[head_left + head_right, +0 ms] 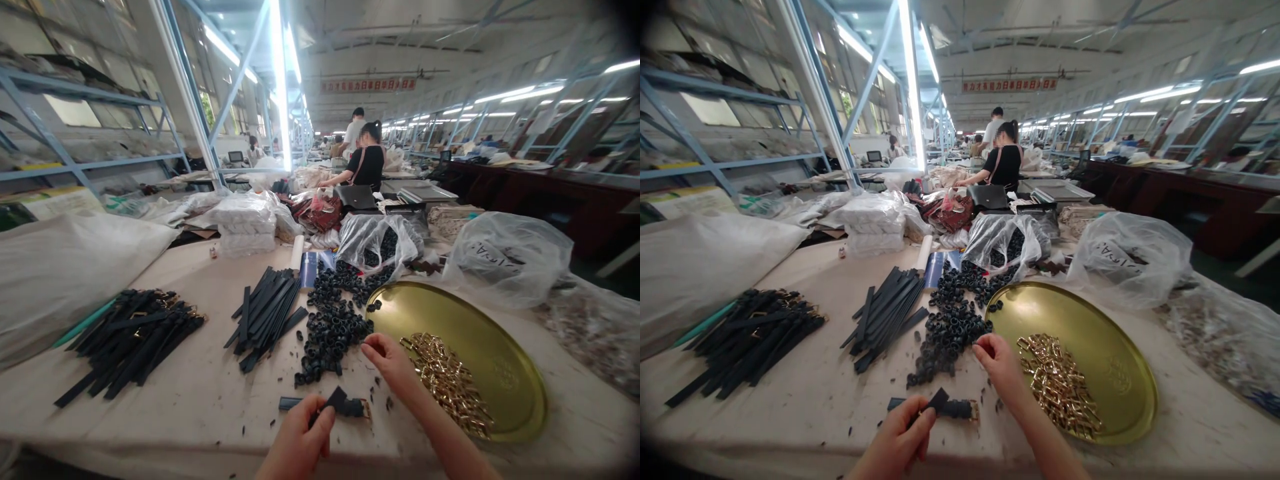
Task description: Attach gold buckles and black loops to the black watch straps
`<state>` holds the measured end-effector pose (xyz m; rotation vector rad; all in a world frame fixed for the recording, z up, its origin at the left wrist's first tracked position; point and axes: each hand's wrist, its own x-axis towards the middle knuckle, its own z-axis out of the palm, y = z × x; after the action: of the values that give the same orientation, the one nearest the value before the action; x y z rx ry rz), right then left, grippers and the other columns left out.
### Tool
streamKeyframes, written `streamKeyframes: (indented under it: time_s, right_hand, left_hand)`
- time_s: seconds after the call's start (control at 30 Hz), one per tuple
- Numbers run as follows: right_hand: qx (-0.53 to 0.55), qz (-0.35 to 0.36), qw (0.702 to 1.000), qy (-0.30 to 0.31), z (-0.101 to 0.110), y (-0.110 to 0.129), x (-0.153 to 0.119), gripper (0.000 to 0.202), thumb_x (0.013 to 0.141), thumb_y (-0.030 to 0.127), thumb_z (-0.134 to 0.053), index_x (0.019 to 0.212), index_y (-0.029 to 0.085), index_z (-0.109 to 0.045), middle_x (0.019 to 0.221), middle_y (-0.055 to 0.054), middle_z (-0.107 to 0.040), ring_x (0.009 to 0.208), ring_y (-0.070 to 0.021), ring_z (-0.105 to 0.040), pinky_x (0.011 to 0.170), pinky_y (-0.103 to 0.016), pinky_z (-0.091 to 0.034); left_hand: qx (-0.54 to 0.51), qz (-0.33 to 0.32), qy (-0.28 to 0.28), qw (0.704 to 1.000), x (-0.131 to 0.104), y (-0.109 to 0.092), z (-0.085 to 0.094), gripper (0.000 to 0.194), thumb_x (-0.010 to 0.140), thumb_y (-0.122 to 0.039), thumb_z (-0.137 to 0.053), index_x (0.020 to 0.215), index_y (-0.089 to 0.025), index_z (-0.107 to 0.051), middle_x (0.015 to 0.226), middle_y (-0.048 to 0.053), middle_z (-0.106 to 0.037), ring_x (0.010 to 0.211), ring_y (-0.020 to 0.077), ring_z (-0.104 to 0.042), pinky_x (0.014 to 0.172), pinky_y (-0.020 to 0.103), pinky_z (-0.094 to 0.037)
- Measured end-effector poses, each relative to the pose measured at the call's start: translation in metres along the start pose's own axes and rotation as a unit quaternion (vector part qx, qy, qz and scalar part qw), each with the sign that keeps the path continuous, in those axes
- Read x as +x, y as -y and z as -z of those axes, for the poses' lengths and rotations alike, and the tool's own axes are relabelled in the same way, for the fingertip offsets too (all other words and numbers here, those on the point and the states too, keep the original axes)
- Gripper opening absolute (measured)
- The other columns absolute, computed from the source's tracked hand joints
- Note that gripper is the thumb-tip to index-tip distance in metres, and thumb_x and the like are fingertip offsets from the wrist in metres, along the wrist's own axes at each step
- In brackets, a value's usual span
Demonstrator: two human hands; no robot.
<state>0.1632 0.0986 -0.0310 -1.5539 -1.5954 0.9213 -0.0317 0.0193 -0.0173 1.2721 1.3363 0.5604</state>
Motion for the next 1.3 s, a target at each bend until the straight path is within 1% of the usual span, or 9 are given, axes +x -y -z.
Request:
streamKeyframes:
  time_s: [0.13, 0.23, 0.3, 0.53, 0.73, 0.9, 1.07, 1.17, 1.3]
  right_hand:
    - [0.176, -0.060, 0.981, 0.052, -0.011, 0.011, -0.037, 0.031, 0.081, 0.047, -0.041, 0.070, 0.019, -0.048, 0.058, 0.004, -0.046, 0.055, -0.0116, -0.046, 0.055, -0.025, -0.043]
    - [0.426, -0.152, 0.889, 0.070, -0.025, 0.022, -0.056, 0.031, 0.074, 0.047, -0.056, 0.067, 0.017, -0.050, 0.057, 0.004, -0.047, 0.053, -0.0085, -0.044, 0.054, -0.022, -0.041]
    - [0.508, -0.184, 0.840, 0.061, -0.032, 0.027, -0.062, 0.030, 0.069, 0.045, -0.064, 0.067, 0.017, -0.053, 0.057, 0.005, -0.049, 0.052, -0.0073, -0.044, 0.053, -0.020, -0.040]
    - [0.402, -0.134, 0.906, 0.005, -0.033, 0.023, -0.071, 0.031, 0.061, 0.041, -0.071, 0.076, 0.018, -0.059, 0.056, 0.006, -0.055, 0.048, -0.0085, -0.049, 0.051, -0.021, -0.040]
    - [0.359, -0.128, 0.924, 0.025, -0.032, 0.013, -0.079, 0.030, 0.059, 0.042, -0.071, 0.069, 0.017, -0.057, 0.057, 0.005, -0.055, 0.044, -0.0088, -0.050, 0.047, -0.023, -0.038]
    - [0.374, -0.145, 0.915, 0.040, -0.041, 0.010, -0.088, 0.030, 0.063, 0.043, -0.068, 0.070, 0.017, -0.056, 0.055, 0.005, -0.054, 0.045, -0.0087, -0.048, 0.046, -0.021, -0.037]
    - [0.397, -0.165, 0.903, 0.013, -0.045, 0.015, -0.092, 0.030, 0.063, 0.044, -0.068, 0.069, 0.017, -0.055, 0.053, 0.006, -0.053, 0.045, -0.0075, -0.046, 0.046, -0.020, -0.035]
    - [0.423, -0.157, 0.891, 0.045, -0.046, 0.021, -0.097, 0.033, 0.062, 0.046, -0.069, 0.070, 0.017, -0.056, 0.050, 0.005, -0.054, 0.046, -0.0096, -0.048, 0.047, -0.021, -0.037]
    - [0.488, -0.161, 0.856, 0.050, -0.040, 0.026, -0.105, 0.038, 0.075, 0.053, -0.052, 0.074, 0.016, -0.061, 0.061, 0.000, -0.060, 0.056, -0.0116, -0.052, 0.055, -0.024, -0.041]
  left_hand:
    - [0.012, -0.052, -0.031, 0.998, 0.004, -0.016, -0.005, 0.026, 0.080, -0.042, -0.039, 0.074, -0.018, -0.048, 0.046, -0.007, -0.043, 0.040, 0.0078, -0.036, 0.043, 0.018, -0.028]
    - [0.067, -0.087, -0.064, 0.992, 0.006, -0.025, -0.008, 0.025, 0.081, -0.037, -0.039, 0.072, -0.017, -0.051, 0.050, -0.006, -0.044, 0.048, 0.0087, -0.042, 0.049, 0.019, -0.030]
    - [0.108, -0.089, -0.074, 0.987, 0.004, -0.025, -0.009, 0.024, 0.082, -0.035, -0.039, 0.071, -0.017, -0.051, 0.052, -0.005, -0.044, 0.050, 0.0090, -0.043, 0.050, 0.019, -0.030]
    - [0.136, -0.069, 0.002, 0.988, -0.002, -0.018, -0.004, 0.024, 0.080, -0.031, -0.039, 0.068, -0.017, -0.053, 0.051, -0.005, -0.042, 0.049, 0.0091, -0.041, 0.047, 0.019, -0.026]
    - [0.153, -0.063, 0.036, 0.986, -0.002, -0.026, -0.007, 0.022, 0.078, -0.028, -0.039, 0.063, -0.017, -0.051, 0.050, -0.005, -0.041, 0.049, 0.0090, -0.040, 0.046, 0.019, -0.026]
    - [0.128, -0.064, 0.039, 0.989, -0.004, -0.019, -0.013, 0.024, 0.080, -0.031, -0.039, 0.067, -0.016, -0.053, 0.054, -0.005, -0.045, 0.050, 0.0087, -0.041, 0.047, 0.019, -0.028]
    - [0.032, -0.089, 0.057, 0.994, -0.011, -0.016, -0.009, 0.023, 0.076, -0.015, -0.040, 0.098, -0.017, -0.047, 0.067, -0.003, -0.056, 0.059, 0.0097, -0.049, 0.055, 0.019, -0.035]
    - [-0.007, -0.101, 0.047, 0.994, -0.014, -0.015, -0.008, 0.020, 0.077, -0.013, -0.039, 0.096, -0.017, -0.044, 0.071, -0.001, -0.059, 0.067, 0.0114, -0.055, 0.063, 0.021, -0.040]
    - [0.002, -0.081, 0.053, 0.995, -0.015, -0.012, -0.008, 0.018, 0.078, -0.016, -0.040, 0.096, -0.017, -0.043, 0.069, -0.002, -0.059, 0.062, 0.0107, -0.053, 0.059, 0.021, -0.039]
